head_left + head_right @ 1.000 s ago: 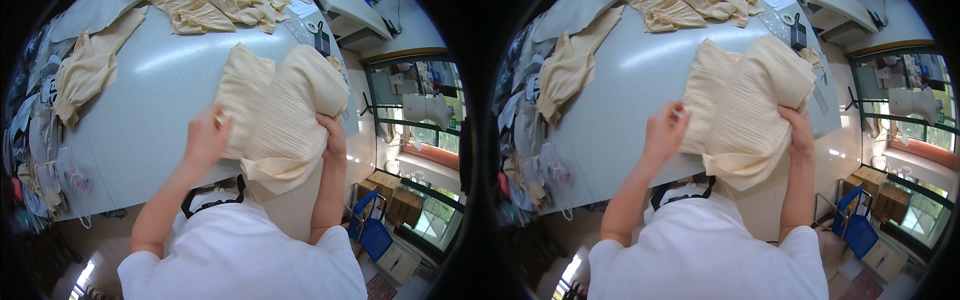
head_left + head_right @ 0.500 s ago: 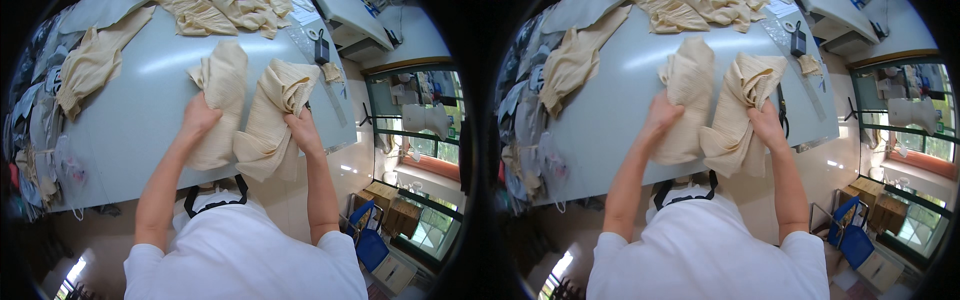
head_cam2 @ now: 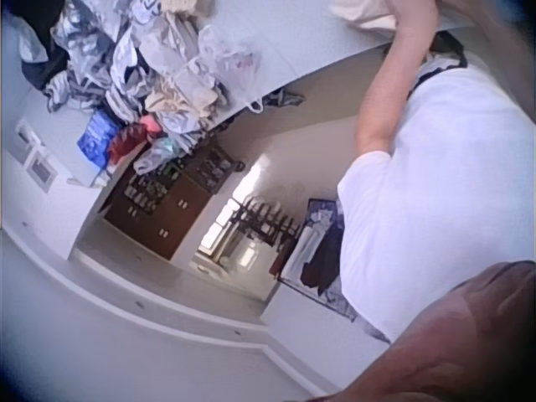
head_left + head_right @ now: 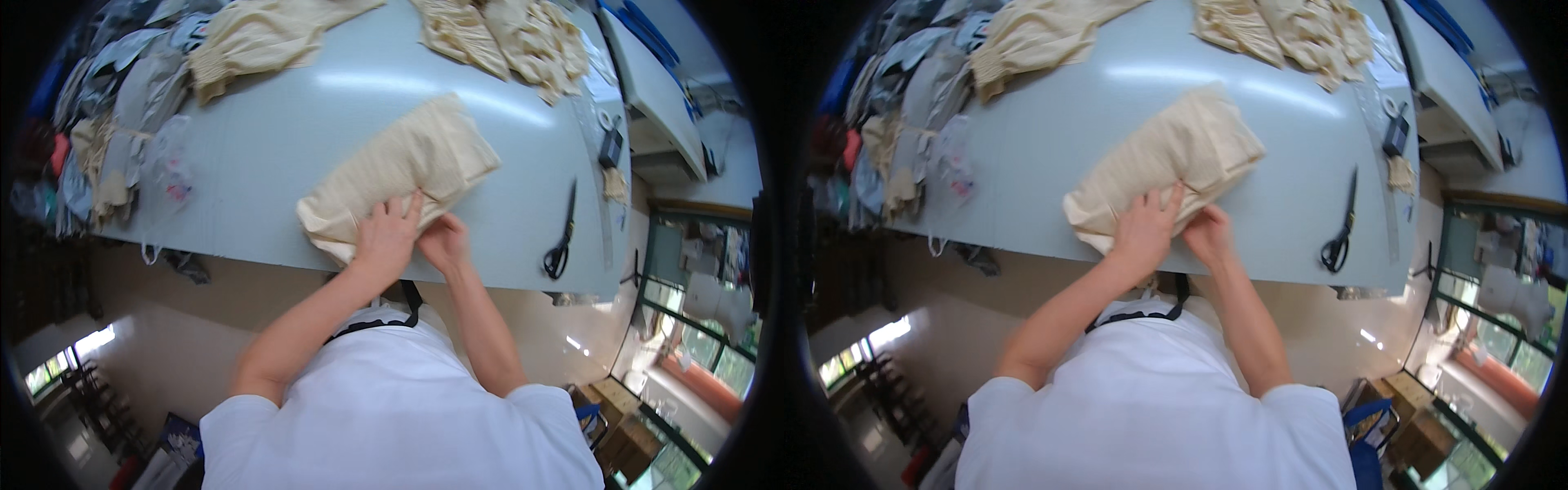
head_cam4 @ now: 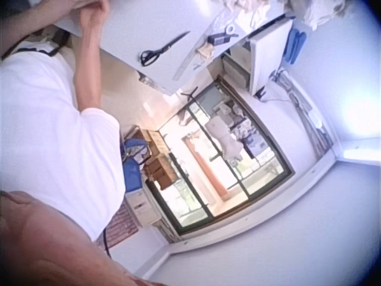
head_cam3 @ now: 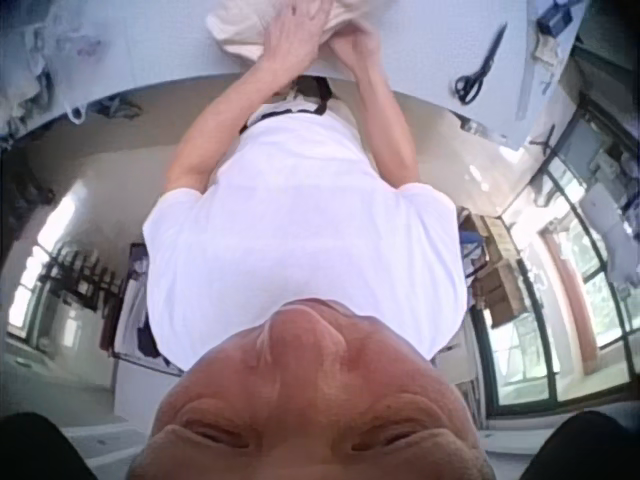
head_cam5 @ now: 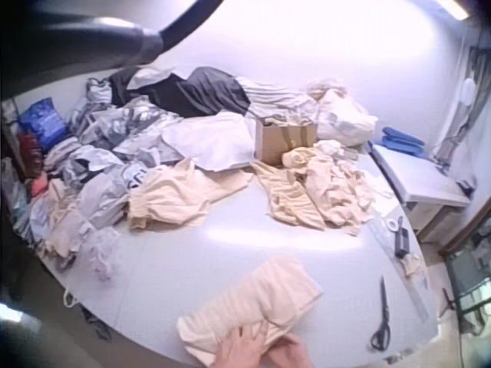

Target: The person folds beige pants on a table, trims a loose thread using shears, and places the folded pants into a plastic bag. The person also moves other fabric pieces aside to clear the workspace.

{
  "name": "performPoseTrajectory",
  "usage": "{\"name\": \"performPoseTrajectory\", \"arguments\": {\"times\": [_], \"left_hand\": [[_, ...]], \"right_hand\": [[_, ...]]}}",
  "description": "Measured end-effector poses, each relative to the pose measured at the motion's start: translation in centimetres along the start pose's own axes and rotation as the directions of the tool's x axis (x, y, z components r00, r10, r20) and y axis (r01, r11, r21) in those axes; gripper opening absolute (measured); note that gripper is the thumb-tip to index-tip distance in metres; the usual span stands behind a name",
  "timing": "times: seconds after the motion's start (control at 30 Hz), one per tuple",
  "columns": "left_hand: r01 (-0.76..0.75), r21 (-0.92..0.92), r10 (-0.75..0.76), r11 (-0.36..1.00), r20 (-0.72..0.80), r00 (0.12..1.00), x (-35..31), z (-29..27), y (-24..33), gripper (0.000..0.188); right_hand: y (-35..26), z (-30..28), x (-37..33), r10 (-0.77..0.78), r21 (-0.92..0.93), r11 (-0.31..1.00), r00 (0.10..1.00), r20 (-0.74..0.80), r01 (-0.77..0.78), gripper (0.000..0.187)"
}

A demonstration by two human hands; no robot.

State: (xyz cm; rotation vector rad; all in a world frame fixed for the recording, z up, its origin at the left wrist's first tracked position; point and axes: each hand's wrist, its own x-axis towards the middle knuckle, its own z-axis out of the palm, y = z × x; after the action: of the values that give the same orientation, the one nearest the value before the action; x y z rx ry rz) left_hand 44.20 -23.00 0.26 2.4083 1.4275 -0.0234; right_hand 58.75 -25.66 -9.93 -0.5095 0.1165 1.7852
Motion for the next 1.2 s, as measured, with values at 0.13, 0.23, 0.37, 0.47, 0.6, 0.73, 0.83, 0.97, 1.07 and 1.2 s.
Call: {"name": "performPoseTrajectory", "arguments": {"times": [0.13, 0.23, 0.37, 0.47, 0.6, 0.73, 0.83, 0.97, 1.07, 1.2], "left_hand": [[0.054, -0.080, -0.058, 0.995, -0.046, 0.997, -2.2, 1.0, -0.5, 0.067], [-0.045, -0.284, 0.034, 0.958, -0.046, 0.998, -4.3, 1.9, -1.9, 0.046], [-0.120, -0.616, 0.021, 0.778, -0.166, 0.986, -8.8, -1.4, -7.8, 0.037], [0.178, -0.560, -0.477, 0.809, -0.448, 0.756, -13.9, -5.0, -18.4, 0.040], [0.716, -0.354, -0.745, 0.601, -0.574, 0.341, -20.2, -7.0, -37.2, 0.068], [0.807, -0.147, -0.706, 0.571, -0.590, 0.392, -19.6, -7.8, -48.7, 0.065], [0.723, -0.160, -0.687, 0.672, -0.499, 0.529, -19.1, -5.7, -55.8, 0.049], [0.404, -0.718, -0.817, 0.567, -0.430, 0.383, -16.9, -7.1, -58.3, 0.022], [0.349, -0.614, -0.699, 0.708, -0.540, 0.469, -16.7, -11.1, -56.6, 0.027], [0.250, -0.609, -0.630, 0.752, -0.554, 0.544, -17.0, -14.4, -53.7, 0.025]], "right_hand": [[2.6, 4.2, -3.1, -0.075, -0.251, 0.967, 0.989, -0.127, 0.041, 0.031], [4.4, 0.8, 2.2, -0.270, -0.494, 0.863, 0.922, -0.279, 0.104, 0.040], [4.2, 2.6, 5.4, -0.170, -0.535, 0.843, 0.969, -0.177, 0.050, 0.045], [5.6, 5.2, 4.6, 0.031, -0.453, 0.887, 0.989, -0.143, -0.093, 0.047], [11.7, 12.7, 5.4, 0.200, -0.420, 0.871, 0.965, -0.170, -0.255, 0.054], [19.5, 14.6, 10.2, 0.240, -0.611, 0.756, 0.968, -0.076, -0.236, 0.059], [26.6, 17.8, 12.2, 0.394, -0.687, 0.661, 0.919, -0.025, -0.302, 0.066], [33.1, 23.8, 11.9, 0.495, -0.559, 0.663, 0.852, -0.172, -0.498, 0.077], [35.3, 24.8, 12.2, 0.540, -0.529, 0.652, 0.823, -0.179, -0.543, 0.078], [36.4, 24.7, 13.3, 0.584, -0.557, 0.597, 0.789, -0.191, -0.577, 0.076]]}}
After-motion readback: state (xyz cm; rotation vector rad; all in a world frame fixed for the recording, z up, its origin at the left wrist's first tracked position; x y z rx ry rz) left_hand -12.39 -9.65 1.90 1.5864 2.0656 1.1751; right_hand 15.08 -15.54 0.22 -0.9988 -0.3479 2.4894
